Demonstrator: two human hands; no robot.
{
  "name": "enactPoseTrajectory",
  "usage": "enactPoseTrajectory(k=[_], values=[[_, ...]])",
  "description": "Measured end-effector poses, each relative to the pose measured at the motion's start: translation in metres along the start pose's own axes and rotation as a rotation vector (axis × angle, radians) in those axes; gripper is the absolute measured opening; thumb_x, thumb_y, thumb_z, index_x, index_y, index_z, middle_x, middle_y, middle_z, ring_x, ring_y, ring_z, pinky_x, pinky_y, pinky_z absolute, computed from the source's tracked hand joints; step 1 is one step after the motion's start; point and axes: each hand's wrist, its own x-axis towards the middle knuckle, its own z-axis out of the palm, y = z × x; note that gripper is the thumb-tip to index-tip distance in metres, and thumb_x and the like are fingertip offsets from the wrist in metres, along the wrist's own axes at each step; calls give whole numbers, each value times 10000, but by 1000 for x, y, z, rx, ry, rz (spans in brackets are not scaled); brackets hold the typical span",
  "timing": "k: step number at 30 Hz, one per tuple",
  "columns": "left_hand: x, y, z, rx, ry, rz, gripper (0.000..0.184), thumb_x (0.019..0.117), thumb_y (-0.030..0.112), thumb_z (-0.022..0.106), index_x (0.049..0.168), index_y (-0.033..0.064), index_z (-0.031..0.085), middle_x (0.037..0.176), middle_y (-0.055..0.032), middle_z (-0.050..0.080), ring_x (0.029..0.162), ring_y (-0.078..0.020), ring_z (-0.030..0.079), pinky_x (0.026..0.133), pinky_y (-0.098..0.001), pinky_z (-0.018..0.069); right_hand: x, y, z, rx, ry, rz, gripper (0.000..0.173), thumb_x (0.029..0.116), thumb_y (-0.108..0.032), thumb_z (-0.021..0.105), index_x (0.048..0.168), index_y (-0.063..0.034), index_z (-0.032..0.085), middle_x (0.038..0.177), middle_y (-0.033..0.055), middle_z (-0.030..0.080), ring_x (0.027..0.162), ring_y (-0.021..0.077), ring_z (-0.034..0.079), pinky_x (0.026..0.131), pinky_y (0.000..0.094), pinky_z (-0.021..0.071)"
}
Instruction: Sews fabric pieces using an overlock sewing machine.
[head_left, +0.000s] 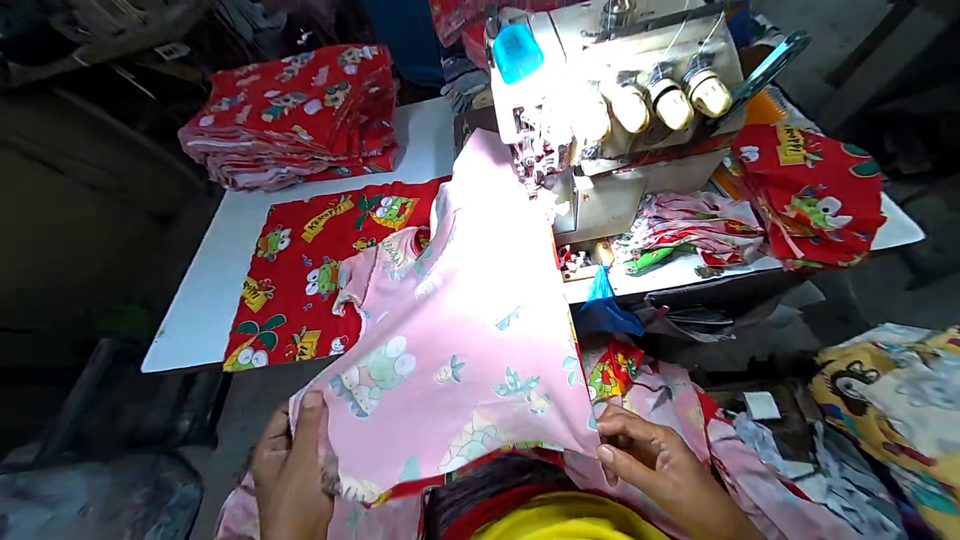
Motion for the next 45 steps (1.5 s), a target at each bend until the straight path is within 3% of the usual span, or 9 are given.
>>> enactPoseTrajectory(k=[13, 16, 19, 24, 30, 35, 39, 42, 45], values=[[111, 15, 35, 135, -11, 177, 185, 1018, 291, 622, 1125, 142, 597, 898, 158, 623, 762, 76, 616, 711, -147, 541, 102, -18, -7, -130, 136, -147, 229, 982, -91, 620, 1164, 6, 718, 1009, 26, 666, 780, 31, 642, 679, 177, 576], [134, 18, 50, 297, -67, 364, 447, 986, 273, 667, 1321, 0, 553, 1181, -75, 620, 995, -93, 604, 846, -304, 517, 124, -20, -4, -125, 187, -166, 211, 977, -61, 617, 1146, 29, 706, 1003, 37, 680, 768, 40, 652, 681, 189, 582], [106, 61, 89, 436, -237, 511, 638, 1019, 267, 605, 1529, -41, 377, 1564, -276, 384, 1417, -371, 437, 1111, -537, 418, 132, -24, 1, -167, 246, -207, 215, 967, -51, 620, 1142, 43, 701, 1005, 47, 678, 769, 42, 653, 686, 184, 585], [14, 94, 173, 426, -454, 809, 551, 1046, 367, 555, 1412, -45, 565, 1514, -221, 501, 1437, -321, 453, 1176, -448, 380, 121, -25, 12, -285, 317, -307, 406, 966, -62, 624, 1341, 78, 557, 958, 24, 679, 769, 16, 624, 687, 151, 547], [49, 97, 206, 688, -607, 949, 570, 1103, 351, 302, 1533, 12, 459, 1592, -131, 449, 1477, -308, 413, 1224, -535, 242, 134, -35, 11, -470, 368, -434, 257, 978, -87, 616, 1199, 12, 703, 1046, 71, 679, 896, 40, 656, 797, 178, 575], [110, 111, 228, 724, -711, 946, 518, 1093, 313, 327, 1511, 68, 509, 1596, -161, 430, 1521, -302, 334, 1237, -524, 217, 175, -59, 7, -741, 423, -534, 269, 977, -58, 613, 1213, -56, 742, 1003, 46, 606, 840, 49, 584, 690, 160, 502], [142, 115, 242, 753, -756, 879, 523, 1090, 403, 305, 1451, 155, 591, 1641, -197, 329, 1552, -357, 232, 1240, -556, 176, 188, -73, 8, -1081, 468, -516, 368, 975, -36, 590, 1313, -120, 708, 1026, 117, 565, 788, 186, 584, 592, 298, 480], [154, 121, 246, 768, -745, 728, 594, 1070, 529, 313, 1558, 229, 467, 1686, -190, 214, 1564, -374, 174, 1219, -580, 210, 188, -77, 11, -1208, 498, -423, 444, 984, -47, 599, 1407, -171, 648, 1056, 139, 564, 743, 237, 598, 546, 358, 478], [163, 121, 249, 687, -719, 534, 688, 1040, 589, 412, 1619, 224, 342, 1698, -195, 161, 1531, -389, 265, 1177, -611, 290, 185, -71, 12, -1247, 499, -392, 496, 976, -48, 606, 1450, -193, 612, 1016, 134, 569, 696, 240, 592, 536, 371, 471]])
